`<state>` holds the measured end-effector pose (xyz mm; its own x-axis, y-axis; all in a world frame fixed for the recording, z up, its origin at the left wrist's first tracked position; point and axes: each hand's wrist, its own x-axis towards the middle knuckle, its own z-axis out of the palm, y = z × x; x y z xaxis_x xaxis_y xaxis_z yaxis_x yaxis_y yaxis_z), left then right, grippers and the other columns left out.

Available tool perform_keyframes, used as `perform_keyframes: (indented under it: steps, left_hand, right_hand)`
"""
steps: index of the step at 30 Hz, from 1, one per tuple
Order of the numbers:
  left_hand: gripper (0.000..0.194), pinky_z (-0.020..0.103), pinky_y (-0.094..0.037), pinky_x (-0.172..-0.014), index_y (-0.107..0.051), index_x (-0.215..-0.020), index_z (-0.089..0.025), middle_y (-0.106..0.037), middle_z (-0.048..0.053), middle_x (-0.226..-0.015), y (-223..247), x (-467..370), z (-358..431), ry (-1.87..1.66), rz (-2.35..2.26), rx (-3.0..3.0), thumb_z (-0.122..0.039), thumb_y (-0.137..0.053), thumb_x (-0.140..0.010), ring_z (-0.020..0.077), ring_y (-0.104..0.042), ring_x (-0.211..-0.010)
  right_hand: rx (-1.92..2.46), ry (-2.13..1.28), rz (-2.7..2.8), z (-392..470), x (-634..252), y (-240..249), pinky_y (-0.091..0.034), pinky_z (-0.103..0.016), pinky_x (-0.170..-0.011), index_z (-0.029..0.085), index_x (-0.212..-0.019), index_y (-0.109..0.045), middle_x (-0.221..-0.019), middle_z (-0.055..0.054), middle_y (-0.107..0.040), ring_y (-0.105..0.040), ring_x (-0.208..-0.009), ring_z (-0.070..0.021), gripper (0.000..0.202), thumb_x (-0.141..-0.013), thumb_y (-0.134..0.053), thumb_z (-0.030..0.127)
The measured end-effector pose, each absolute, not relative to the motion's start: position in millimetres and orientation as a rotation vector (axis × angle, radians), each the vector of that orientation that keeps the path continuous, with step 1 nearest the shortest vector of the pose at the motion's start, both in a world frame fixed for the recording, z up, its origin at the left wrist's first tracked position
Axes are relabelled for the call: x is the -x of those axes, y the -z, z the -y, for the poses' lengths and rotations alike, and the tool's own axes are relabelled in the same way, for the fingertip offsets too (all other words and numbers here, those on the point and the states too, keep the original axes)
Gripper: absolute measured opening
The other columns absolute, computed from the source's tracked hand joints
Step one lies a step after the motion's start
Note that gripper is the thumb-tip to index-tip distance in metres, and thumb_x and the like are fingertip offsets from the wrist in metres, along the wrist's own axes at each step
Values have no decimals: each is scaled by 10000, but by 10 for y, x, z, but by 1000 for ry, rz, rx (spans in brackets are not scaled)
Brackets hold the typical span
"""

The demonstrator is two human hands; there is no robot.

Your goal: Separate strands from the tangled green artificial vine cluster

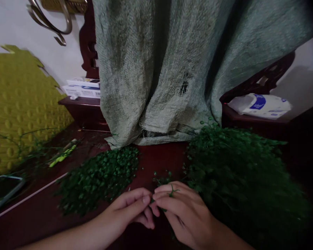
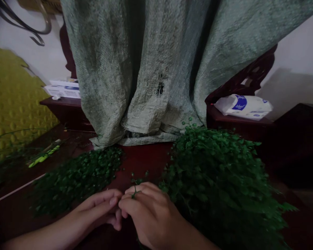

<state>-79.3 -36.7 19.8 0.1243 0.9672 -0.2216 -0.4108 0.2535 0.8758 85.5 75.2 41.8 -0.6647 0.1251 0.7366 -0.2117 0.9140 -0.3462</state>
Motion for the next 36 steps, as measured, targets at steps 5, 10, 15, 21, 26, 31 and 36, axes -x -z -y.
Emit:
perform_keyframes:
  steps: [5, 10, 15, 21, 26, 31, 36]
  left_hand:
    - [320, 221, -484, -740, -695, -870, -157, -661, -5, -820, -254, 798, 349, -1115, -983, -704, -477, -704, -867, 96, -623, -739]
    - [272, 235, -457, -711, -657, -839, -168, -608, -30, -742, -318, 818, 314, -1125, -1133, -922, -432, -721, -846, 109, -561, -711]
    - [237, 261, -430, -699, -651, -912, -172, -593, -25, -710, -309, 841, 322, -1143, -1365, -1210, -401, -592, -920, 137, -530, -705]
    - [275, 263, -420, -685, -625, -855, -165, -566, -30, -702, -227, 877, 253, -1132, -1405, -1161, -433, -589, -906, 138, -513, -695]
    - [313, 260, -418, -665, -624, -800, -166, -575, -32, -690, -201, 898, 189, -1129, -1360, -1083, -471, -616, -872, 130, -507, -667]
    - [266, 254, -416, -678, -670, -888, -161, -600, -34, -701, -199, 928, 178, -1110, -1330, -1052, -422, -622, -880, 123, -521, -672]
    - [244, 244, -425, -658, -693, -881, -158, -597, -40, -677, -203, 932, 161, -1124, -1303, -1003, -397, -646, -862, 115, -529, -653]
  right_hand:
    - [-69, -450, 2330, -763, -893, -350, -558, -317, -873, 170, -1243, -540, -863, -51, -729, -698, -951, -178, 324, -988, -380, 49]
    - [-7, -327, 2390, -775, -915, -245, -556, -383, -860, 181, -1436, -376, -935, -62, -711, -688, -897, -203, 442, -1005, -438, 111]
    - [199, -253, 2382, -759, -873, -285, -522, -444, -890, 153, -1381, -443, -1036, -108, -688, -640, -983, -248, 419, -974, -499, 76]
    - [272, -260, 2560, -796, -827, -339, -527, -425, -825, 179, -1295, -575, -1088, -122, -649, -610, -984, -265, 356, -975, -450, 88]
    - [307, -262, 2570, -814, -808, -283, -485, -388, -768, 182, -1171, -644, -961, -99, -651, -605, -877, -247, 281, -978, -449, 120]
    - [400, -357, 2544, -816, -795, -244, -417, -371, -736, 156, -932, -651, -813, -66, -616, -555, -763, -223, 228, -983, -429, 159]
    - [449, -563, 2525, -802, -800, -283, -379, -346, -738, 171, -887, -614, -786, -39, -601, -537, -746, -198, 202, -972, -431, 152]
